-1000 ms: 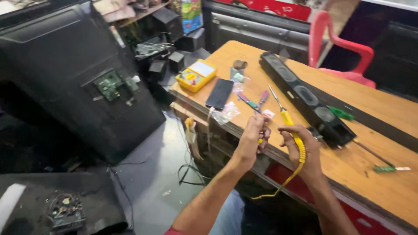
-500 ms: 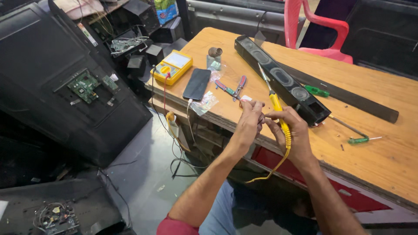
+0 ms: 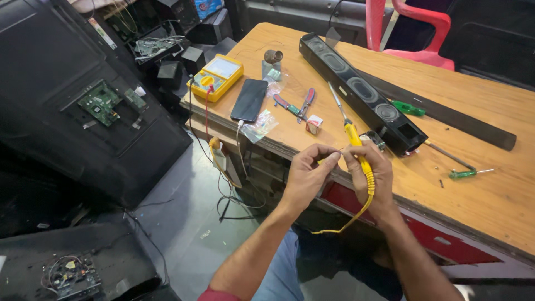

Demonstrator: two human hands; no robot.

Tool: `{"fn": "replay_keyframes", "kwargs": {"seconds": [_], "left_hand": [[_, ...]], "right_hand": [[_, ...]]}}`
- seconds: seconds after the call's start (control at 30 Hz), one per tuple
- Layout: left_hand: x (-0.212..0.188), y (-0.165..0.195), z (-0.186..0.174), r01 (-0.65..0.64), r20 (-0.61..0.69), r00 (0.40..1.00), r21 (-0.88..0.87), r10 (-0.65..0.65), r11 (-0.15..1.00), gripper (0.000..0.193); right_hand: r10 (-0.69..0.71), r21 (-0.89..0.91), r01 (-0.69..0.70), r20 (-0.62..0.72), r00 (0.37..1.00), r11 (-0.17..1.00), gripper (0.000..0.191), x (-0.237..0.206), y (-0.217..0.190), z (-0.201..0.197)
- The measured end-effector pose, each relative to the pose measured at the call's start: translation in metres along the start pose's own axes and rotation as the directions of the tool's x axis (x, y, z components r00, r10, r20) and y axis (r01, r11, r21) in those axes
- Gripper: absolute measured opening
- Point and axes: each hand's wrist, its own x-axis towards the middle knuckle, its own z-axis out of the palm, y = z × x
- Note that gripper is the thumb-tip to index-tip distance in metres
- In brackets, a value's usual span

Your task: The person sits at a repair bench and solders a small circuit board with a soldering iron, holding the board steady with the other hand and touching its components. They then carry the board to a counter near a freezer and continue handling and working on it by hand.

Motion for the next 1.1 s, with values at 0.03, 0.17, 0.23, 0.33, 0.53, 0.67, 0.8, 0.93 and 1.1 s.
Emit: {"fn": "replay_keyframes", "kwargs": {"seconds": [0.03, 0.17, 0.23, 0.33, 0.53, 0.67, 0.8, 0.93, 1.1], "left_hand": [[-0.001, 0.000, 0.000, 0.021, -0.013, 1.000, -0.012, -0.022, 1.000, 0.012], [-0.005, 0.001, -0.002, 0.039, 0.001, 0.999, 0.019, -0.039, 0.999, 0.015], [-0.006, -0.001, -0.002, 0.049, 0.015, 0.999, 0.024, -0.049, 0.999, 0.015], [-0.009, -0.004, -0.002, 0.025, 0.038, 0.999, 0.058, -0.027, 0.998, 0.016], [-0.013, -0.007, 0.001, -0.012, -0.025, 1.000, 0.073, 0.014, 0.997, 0.013], [-0.012, -0.005, 0.000, 0.049, -0.071, 0.996, -0.005, -0.050, 0.999, 0.012], [-0.011, -0.007, -0.002, 0.074, -0.090, 0.993, -0.071, -0.080, 0.995, 0.011], [-0.010, -0.013, -0.004, 0.066, -0.084, 0.994, -0.092, -0.074, 0.994, 0.010], [-0.010, -0.017, -0.006, 0.121, -0.091, 0.987, -0.104, -0.130, 0.987, 0.010]], "right_hand": [[0.008, -0.013, -0.008, 0.003, 1.000, 1.000, 0.004, -0.002, 0.001, 0.001], [0.075, 0.036, -0.076, 0.024, 0.997, 0.996, 0.006, -0.009, 0.007, 0.002], [0.075, 0.065, -0.076, 0.028, 0.997, 0.995, 0.006, -0.012, 0.009, 0.002], [0.121, 0.096, -0.123, 0.032, 0.992, 0.988, 0.007, -0.018, 0.013, 0.001], [0.110, 0.180, -0.115, 0.041, 0.993, 0.977, 0.012, -0.025, 0.024, 0.003], [0.172, 0.141, -0.163, -0.051, 0.984, 0.976, 0.020, -0.023, 0.024, 0.003], [0.009, -0.134, -0.016, -0.049, 0.999, 0.991, 0.010, -0.025, 0.014, -0.003], [-0.174, -0.263, 0.163, -0.019, 0.985, 0.951, 0.023, -0.021, 0.009, -0.002], [-0.278, -0.316, 0.268, 0.016, 0.960, 0.910, 0.029, -0.016, 0.010, 0.001]]}}
